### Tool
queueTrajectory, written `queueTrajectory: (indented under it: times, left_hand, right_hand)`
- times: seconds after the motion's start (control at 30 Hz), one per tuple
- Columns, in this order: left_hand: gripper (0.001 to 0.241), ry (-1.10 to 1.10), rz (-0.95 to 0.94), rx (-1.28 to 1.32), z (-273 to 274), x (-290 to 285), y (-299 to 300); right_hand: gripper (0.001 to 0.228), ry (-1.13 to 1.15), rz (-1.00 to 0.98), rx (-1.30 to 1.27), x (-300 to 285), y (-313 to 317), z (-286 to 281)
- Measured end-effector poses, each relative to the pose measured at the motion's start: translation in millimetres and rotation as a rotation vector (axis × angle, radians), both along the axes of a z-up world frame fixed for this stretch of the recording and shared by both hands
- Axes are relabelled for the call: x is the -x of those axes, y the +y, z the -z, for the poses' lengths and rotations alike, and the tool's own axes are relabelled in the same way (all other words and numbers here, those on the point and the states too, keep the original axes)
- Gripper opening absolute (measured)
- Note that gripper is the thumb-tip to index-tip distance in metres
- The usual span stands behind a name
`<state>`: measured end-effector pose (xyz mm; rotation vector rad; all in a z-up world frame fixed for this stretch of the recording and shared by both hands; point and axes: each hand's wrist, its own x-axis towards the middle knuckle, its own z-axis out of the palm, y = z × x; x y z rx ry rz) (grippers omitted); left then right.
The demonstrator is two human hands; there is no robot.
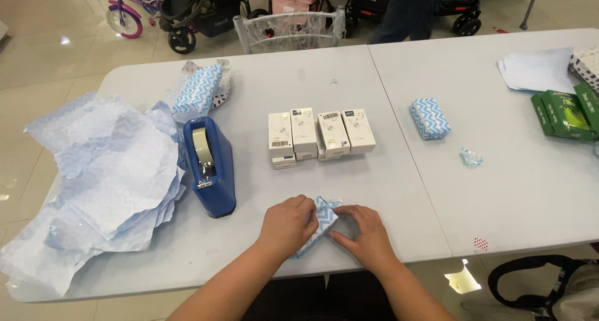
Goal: The person wraps small boxes in patterned paper, using tape from a dispenser to secure the edges and folds for each item.
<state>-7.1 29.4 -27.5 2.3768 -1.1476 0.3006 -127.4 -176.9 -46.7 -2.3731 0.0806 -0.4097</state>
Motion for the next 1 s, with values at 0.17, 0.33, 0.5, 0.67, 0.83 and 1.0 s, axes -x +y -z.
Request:
queueTrajectory:
  times: [0.17, 0.33, 0.5, 0.67, 0.83, 1.0]
  left_hand:
    - [0.039, 0.109, -0.061, -0.074, -8.9, 14.5, 13.5]
    - [0.060, 0.117, -0.065, -0.275, -9.5, 12.9, 29.7]
    - [0.040, 0.650, -0.209, -0.205, -55.6, -13.2, 59.4]
    - [0.027, 0.927, -0.363, 0.001, -39.5, -37.7, 87.4]
    - [0.025, 0.981, -0.445, -0.020, -24.9, -20.8, 97.6]
    - [0.065, -0.126, 0.190, -0.057, 11.7, -11.9, 95.4]
  right_hand:
    - [0.043, -0.048, 0.021, 0.014, 2.7, 4.4, -6.4]
    - [0.044, -0.157, 0.008, 0.083, -1.1, 2.0, 1.4]
    - [0.029, -0.114, 0.045, 0.095, 1.4, 3.0, 2.2]
    - [0.015, -0.098, 0.100, 0.219, 1.5, -4.8, 12.8]
    - [0.009, -0.143, 0.182, 0.375, -2.6, -7.4, -7.1]
    - [0.061, -0.174, -0.422, 0.358, -15.1, 25.3, -68.2]
